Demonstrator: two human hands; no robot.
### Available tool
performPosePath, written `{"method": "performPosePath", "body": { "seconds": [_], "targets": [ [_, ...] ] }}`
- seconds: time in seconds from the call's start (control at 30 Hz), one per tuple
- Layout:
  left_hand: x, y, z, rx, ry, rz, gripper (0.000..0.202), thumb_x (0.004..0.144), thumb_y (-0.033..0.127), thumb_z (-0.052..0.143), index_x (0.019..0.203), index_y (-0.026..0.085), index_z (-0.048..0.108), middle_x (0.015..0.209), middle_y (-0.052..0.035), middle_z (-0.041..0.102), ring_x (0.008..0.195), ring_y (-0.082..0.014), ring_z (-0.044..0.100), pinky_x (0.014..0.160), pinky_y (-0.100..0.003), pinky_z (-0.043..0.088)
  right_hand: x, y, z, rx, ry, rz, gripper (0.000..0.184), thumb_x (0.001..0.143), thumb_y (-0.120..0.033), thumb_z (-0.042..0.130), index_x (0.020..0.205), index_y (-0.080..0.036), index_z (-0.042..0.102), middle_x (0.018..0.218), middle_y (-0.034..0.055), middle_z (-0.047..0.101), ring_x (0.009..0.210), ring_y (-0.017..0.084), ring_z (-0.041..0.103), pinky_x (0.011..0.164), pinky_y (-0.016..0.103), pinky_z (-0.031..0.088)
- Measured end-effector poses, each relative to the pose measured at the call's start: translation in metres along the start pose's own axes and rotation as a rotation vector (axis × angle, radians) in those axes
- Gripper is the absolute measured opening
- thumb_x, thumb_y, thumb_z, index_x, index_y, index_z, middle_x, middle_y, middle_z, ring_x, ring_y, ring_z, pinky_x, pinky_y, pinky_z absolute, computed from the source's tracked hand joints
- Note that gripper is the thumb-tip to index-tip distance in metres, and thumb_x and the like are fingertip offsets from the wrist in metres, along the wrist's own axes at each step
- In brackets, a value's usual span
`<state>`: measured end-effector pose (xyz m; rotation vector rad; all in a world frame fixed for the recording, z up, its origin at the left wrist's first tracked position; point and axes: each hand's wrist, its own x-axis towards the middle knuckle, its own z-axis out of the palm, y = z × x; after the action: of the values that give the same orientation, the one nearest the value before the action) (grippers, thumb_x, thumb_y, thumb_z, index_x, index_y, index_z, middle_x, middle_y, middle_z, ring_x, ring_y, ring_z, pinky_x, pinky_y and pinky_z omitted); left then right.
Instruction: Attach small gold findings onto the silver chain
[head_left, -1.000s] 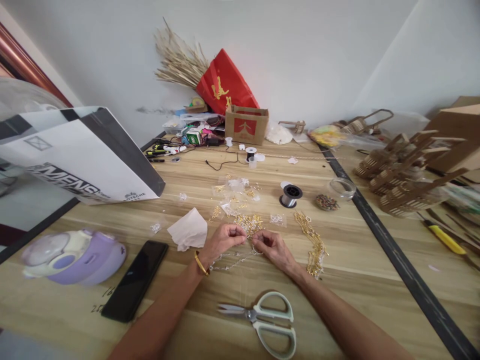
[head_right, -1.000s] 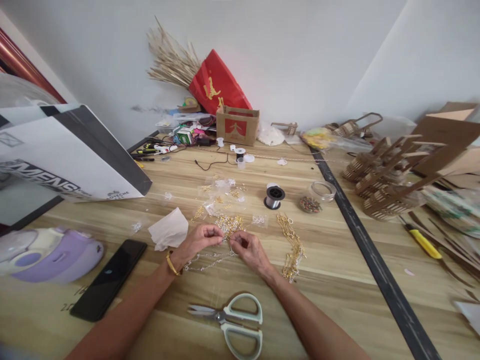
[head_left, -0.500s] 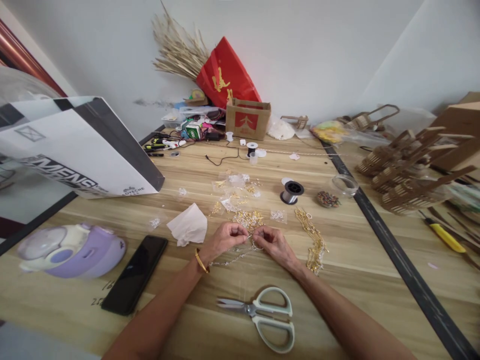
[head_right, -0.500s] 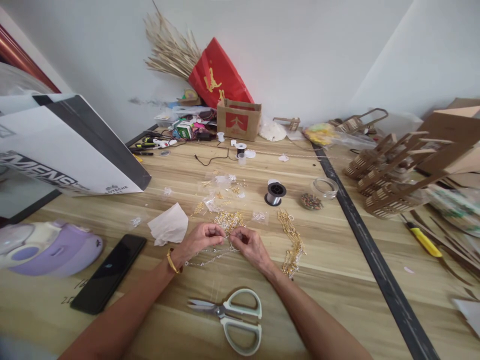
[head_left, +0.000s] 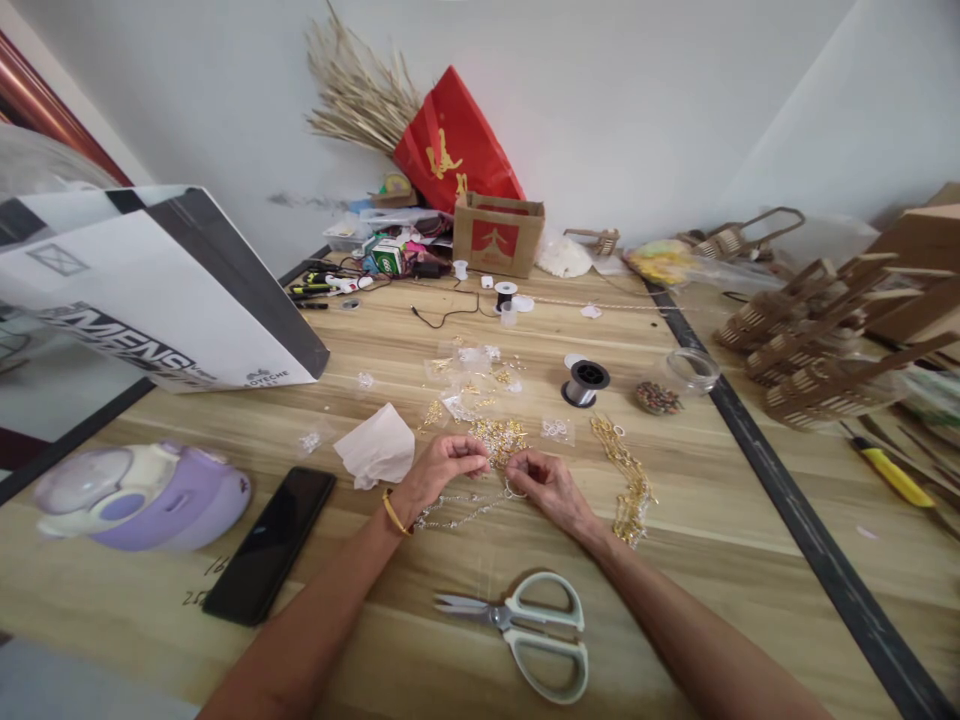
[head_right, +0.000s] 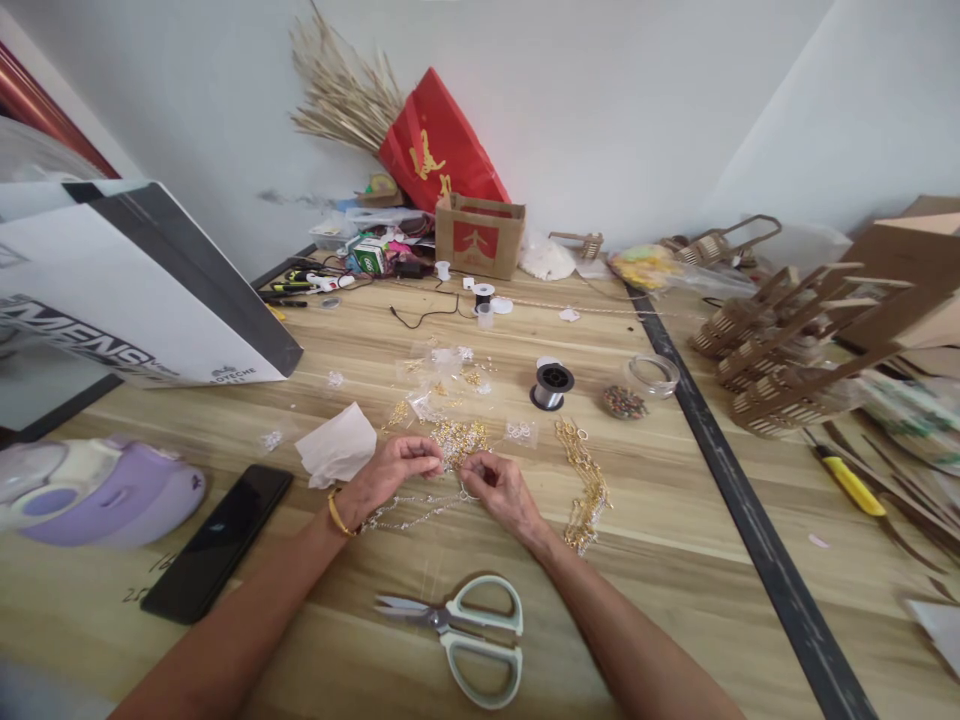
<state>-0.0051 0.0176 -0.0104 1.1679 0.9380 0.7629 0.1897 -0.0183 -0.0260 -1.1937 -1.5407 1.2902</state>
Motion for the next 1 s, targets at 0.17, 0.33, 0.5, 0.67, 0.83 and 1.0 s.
{"method": "performPosePath", "body": {
  "seconds": [0.17,0.33,0.5,0.67,0.83,1.0],
  "targets": [
    [-0.001,0.002,0.007,0.071,0.011,-0.009,0.017,0.063,0.024,0.072,0.071,0.012,0.063,0.062,-0.0009,0.066,0.059,-0.0106,0.058,0.059,-0.022,0.045,0.000,-0.001,0.000,0.017,-0.001,0.002,0.026,0.079,-0.040,0.058,0.075,-0.014,0.059,0.057,-0.0032,0.044,0.053,0.009,0.036,0.048,0.022,0.029],
    [-0.001,0.001,0.011,0.196,0.067,0.034,0.017,0.063,0.022,0.072,0.072,0.012,0.061,0.065,-0.0019,0.066,0.062,-0.0124,0.060,0.059,-0.022,0.045,0.000,0.000,-0.001,0.010,-0.009,-0.003,0.028,0.079,-0.042,0.058,0.074,-0.014,0.059,0.057,-0.0032,0.044,0.053,0.009,0.036,0.049,0.022,0.029],
    [-0.001,0.001,0.013,0.260,0.101,0.065,0.014,0.065,0.020,0.070,0.074,0.011,0.063,0.067,-0.0023,0.067,0.061,-0.0117,0.060,0.058,-0.021,0.045,0.001,0.000,-0.001,0.014,-0.007,-0.013,0.029,0.079,-0.043,0.058,0.073,-0.014,0.058,0.057,-0.0031,0.044,0.053,0.009,0.037,0.050,0.022,0.030],
    [-0.001,0.003,0.012,0.249,0.083,0.046,0.021,0.065,0.020,0.069,0.084,0.011,0.069,0.071,-0.0049,0.071,0.064,-0.0137,0.062,0.059,-0.022,0.046,0.000,-0.001,-0.001,0.013,-0.004,-0.009,0.032,0.078,-0.046,0.058,0.073,-0.015,0.058,0.056,-0.0034,0.044,0.052,0.010,0.037,0.049,0.022,0.029],
    [0.001,0.002,0.012,0.181,0.091,-0.017,0.018,0.065,0.017,0.068,0.082,0.011,0.070,0.071,-0.0040,0.071,0.064,-0.0134,0.062,0.062,-0.023,0.046,0.000,-0.004,-0.001,0.029,0.000,0.005,0.033,0.078,-0.047,0.058,0.072,-0.015,0.058,0.056,-0.0034,0.044,0.051,0.009,0.036,0.048,0.022,0.030],
    [0.000,0.004,0.014,0.184,0.114,-0.025,0.013,0.066,0.016,0.067,0.078,0.012,0.071,0.067,-0.0018,0.070,0.061,-0.0116,0.060,0.061,-0.022,0.045,0.001,-0.004,-0.001,0.044,0.004,0.001,0.030,0.078,-0.045,0.059,0.072,-0.015,0.058,0.056,-0.0036,0.044,0.051,0.009,0.036,0.049,0.022,0.030]
  ]
}}
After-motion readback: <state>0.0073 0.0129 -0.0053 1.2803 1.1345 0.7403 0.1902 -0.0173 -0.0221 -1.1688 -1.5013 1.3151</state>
